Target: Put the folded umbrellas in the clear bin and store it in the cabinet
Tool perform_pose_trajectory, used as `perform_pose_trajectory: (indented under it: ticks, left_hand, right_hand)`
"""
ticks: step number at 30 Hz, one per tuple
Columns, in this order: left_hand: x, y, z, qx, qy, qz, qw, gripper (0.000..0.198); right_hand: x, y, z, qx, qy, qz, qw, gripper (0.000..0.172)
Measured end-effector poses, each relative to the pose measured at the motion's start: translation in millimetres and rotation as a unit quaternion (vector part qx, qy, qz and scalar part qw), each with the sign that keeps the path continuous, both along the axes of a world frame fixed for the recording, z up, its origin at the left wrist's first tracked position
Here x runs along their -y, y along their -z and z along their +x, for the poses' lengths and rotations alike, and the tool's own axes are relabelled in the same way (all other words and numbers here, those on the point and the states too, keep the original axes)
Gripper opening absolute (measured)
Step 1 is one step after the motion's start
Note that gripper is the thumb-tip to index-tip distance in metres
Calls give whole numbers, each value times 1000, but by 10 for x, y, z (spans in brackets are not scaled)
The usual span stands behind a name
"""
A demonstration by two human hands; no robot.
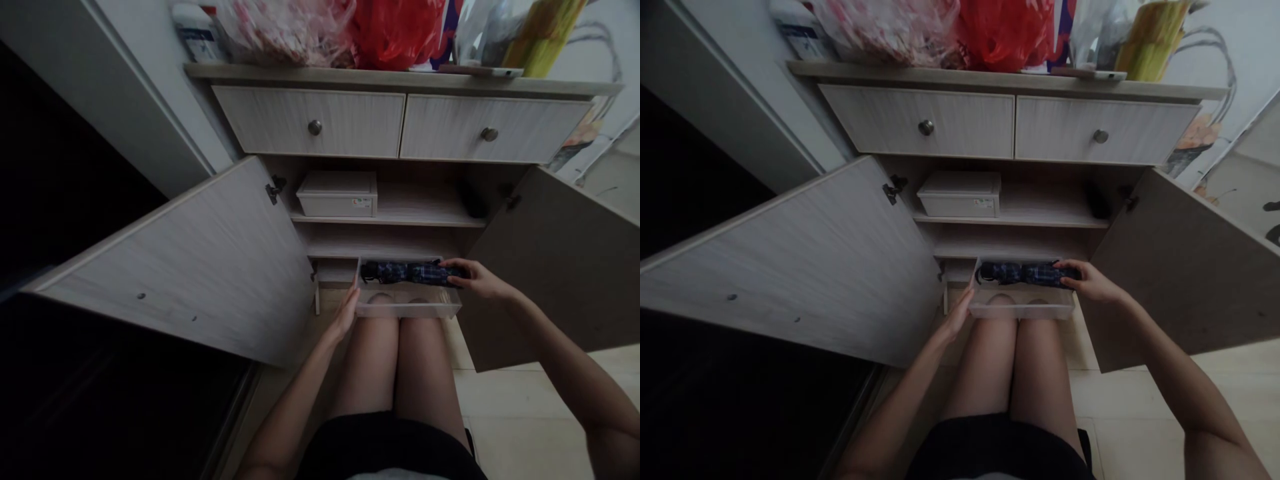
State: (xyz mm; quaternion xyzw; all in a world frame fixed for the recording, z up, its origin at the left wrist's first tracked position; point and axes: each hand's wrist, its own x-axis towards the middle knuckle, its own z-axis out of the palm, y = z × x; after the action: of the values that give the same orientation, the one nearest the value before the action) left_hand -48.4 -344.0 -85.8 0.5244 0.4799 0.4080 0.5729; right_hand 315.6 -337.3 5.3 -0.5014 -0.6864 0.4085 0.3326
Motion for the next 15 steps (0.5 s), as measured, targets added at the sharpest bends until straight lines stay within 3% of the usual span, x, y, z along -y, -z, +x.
perform_pose_trajectory:
  ticks: [6,11,15]
  left_hand:
    - [-5,-4,-11,-19,1,-11,1000,71]
    - [5,-8,-20,-31,-2,-18,999,75]
    - [14,-14,-38,-32,6,-1,999,75]
  right_hand:
    - [-42,184,-163,161,-55,74,983,35]
    - [-155,361,-269,245,-61,144,957,37]
    - [-192,422,-311,326,-63,148,931,39]
